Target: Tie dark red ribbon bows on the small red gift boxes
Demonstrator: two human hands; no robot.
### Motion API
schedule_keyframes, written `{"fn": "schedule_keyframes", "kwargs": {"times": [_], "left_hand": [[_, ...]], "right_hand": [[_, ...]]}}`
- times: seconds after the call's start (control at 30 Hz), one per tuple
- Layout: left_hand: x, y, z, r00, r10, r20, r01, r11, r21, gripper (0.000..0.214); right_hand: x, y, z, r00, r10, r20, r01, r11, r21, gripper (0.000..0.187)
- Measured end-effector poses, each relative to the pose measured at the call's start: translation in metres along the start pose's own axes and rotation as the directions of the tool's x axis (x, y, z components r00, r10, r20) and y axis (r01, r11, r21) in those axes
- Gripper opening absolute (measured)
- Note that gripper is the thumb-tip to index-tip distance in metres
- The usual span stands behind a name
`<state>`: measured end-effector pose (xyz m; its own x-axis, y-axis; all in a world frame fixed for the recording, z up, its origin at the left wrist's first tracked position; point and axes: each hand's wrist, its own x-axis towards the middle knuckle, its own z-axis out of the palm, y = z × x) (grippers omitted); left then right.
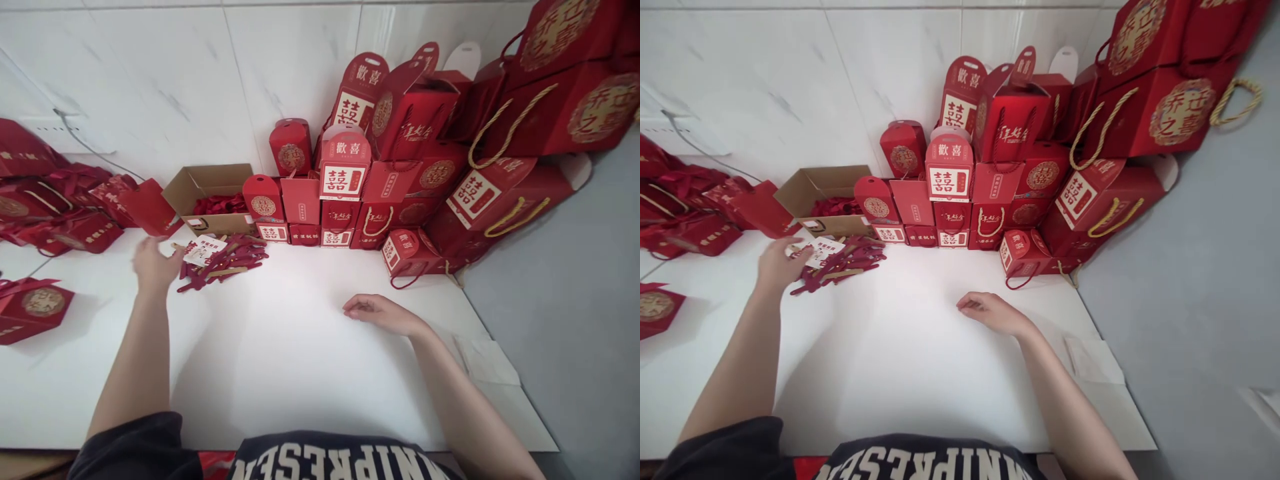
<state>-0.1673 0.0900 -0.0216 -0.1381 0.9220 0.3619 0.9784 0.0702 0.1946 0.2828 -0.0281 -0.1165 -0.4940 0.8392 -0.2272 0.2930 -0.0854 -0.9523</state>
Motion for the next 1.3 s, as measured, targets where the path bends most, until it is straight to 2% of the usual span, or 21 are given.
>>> {"fn": "schedule_keyframes", "kwargs": {"times": [0.1,0.17,0.2,0.23,0.27,0.33,0.37,0.4,0.43,0.5,0.6,0.77,0.8,0.87,0.93,0.97,1.0,1.07,1.13,1.2,1.3], "left_hand": [[0.002,0.033,0.031,0.971,0.191,0.141,-0.175,0.977,-0.118,0.036],[-0.010,0.065,0.053,0.896,0.365,0.252,-0.309,0.921,-0.236,0.034],[-0.020,0.083,0.064,0.818,0.492,0.296,-0.385,0.853,-0.353,0.037],[-0.032,0.099,0.075,0.771,0.559,0.305,-0.429,0.810,-0.399,0.038],[-0.045,0.114,0.086,0.725,0.616,0.307,-0.469,0.769,-0.435,0.039],[-0.069,0.136,0.103,0.614,0.732,0.295,-0.558,0.666,-0.495,0.046],[-0.078,0.142,0.110,0.615,0.736,0.285,-0.567,0.663,-0.488,0.048],[-0.086,0.146,0.116,0.614,0.735,0.287,-0.574,0.665,-0.477,0.049],[-0.091,0.148,0.120,0.619,0.730,0.288,-0.576,0.672,-0.466,0.051],[-0.095,0.148,0.124,0.627,0.721,0.295,-0.575,0.684,-0.449,0.052],[-0.093,0.145,0.124,0.631,0.717,0.297,-0.572,0.688,-0.446,0.053],[-0.091,0.144,0.124,0.639,0.716,0.281,-0.552,0.681,-0.481,0.053],[-0.091,0.144,0.125,0.639,0.718,0.277,-0.549,0.678,-0.489,0.053],[-0.092,0.143,0.125,0.644,0.716,0.268,-0.537,0.673,-0.508,0.052],[-0.092,0.143,0.126,0.649,0.714,0.262,-0.525,0.670,-0.525,0.052],[-0.092,0.143,0.126,0.651,0.713,0.260,-0.520,0.669,-0.531,0.052],[-0.092,0.143,0.126,0.652,0.712,0.260,-0.517,0.668,-0.534,0.052],[-0.092,0.143,0.126,0.653,0.712,0.259,-0.515,0.668,-0.537,0.052],[-0.092,0.143,0.126,0.651,0.712,0.263,-0.517,0.669,-0.533,0.053],[-0.093,0.143,0.126,0.646,0.713,0.272,-0.527,0.675,-0.516,0.053],[-0.093,0.143,0.126,0.640,0.716,0.279,-0.545,0.679,-0.491,0.053]], "right_hand": [[-0.008,-0.024,-0.022,0.975,-0.090,-0.201,0.032,0.961,-0.275,0.022],[-0.018,-0.044,-0.040,0.894,-0.215,-0.393,0.031,0.905,-0.425,0.020],[-0.024,-0.054,-0.050,0.801,-0.298,-0.520,0.009,0.873,-0.487,0.019],[-0.030,-0.063,-0.059,0.654,-0.394,-0.645,-0.027,0.841,-0.541,0.019],[-0.037,-0.071,-0.069,0.484,-0.493,-0.723,-0.069,0.802,-0.593,0.020],[-0.049,-0.082,-0.087,0.164,-0.636,-0.754,-0.202,0.727,-0.657,0.025],[-0.053,-0.085,-0.097,0.030,-0.678,-0.734,-0.287,0.698,-0.656,0.030],[-0.056,-0.087,-0.107,-0.064,-0.699,-0.712,-0.360,0.682,-0.637,0.036],[-0.058,-0.087,-0.117,-0.119,-0.701,-0.703,-0.418,0.678,-0.605,0.040],[-0.057,-0.085,-0.137,-0.144,-0.680,-0.719,-0.491,0.680,-0.544,0.044],[-0.049,-0.084,-0.159,-0.113,-0.633,-0.766,-0.561,0.677,-0.477,0.053],[-0.044,-0.100,-0.165,-0.033,-0.603,-0.797,-0.552,0.676,-0.488,0.024],[-0.045,-0.106,-0.164,-0.048,-0.592,-0.804,-0.537,0.694,-0.479,0.020],[-0.051,-0.120,-0.166,-0.152,-0.605,-0.781,-0.534,0.716,-0.450,0.024],[-0.059,-0.135,-0.175,-0.267,-0.664,-0.698,-0.559,0.697,-0.449,0.044],[-0.062,-0.143,-0.183,-0.282,-0.692,-0.664,-0.570,0.678,-0.464,0.058],[-0.064,-0.151,-0.193,-0.260,-0.699,-0.666,-0.565,0.670,-0.481,0.069],[-0.066,-0.166,-0.214,-0.109,-0.641,-0.759,-0.563,0.669,-0.485,0.089],[-0.064,-0.178,-0.231,-0.048,-0.570,-0.820,-0.613,0.665,-0.427,0.105],[-0.060,-0.188,-0.238,-0.040,-0.517,-0.855,-0.688,0.635,-0.351,0.117],[-0.056,-0.201,-0.235,-0.040,-0.440,-0.897,-0.776,0.579,-0.249,0.125]]}}
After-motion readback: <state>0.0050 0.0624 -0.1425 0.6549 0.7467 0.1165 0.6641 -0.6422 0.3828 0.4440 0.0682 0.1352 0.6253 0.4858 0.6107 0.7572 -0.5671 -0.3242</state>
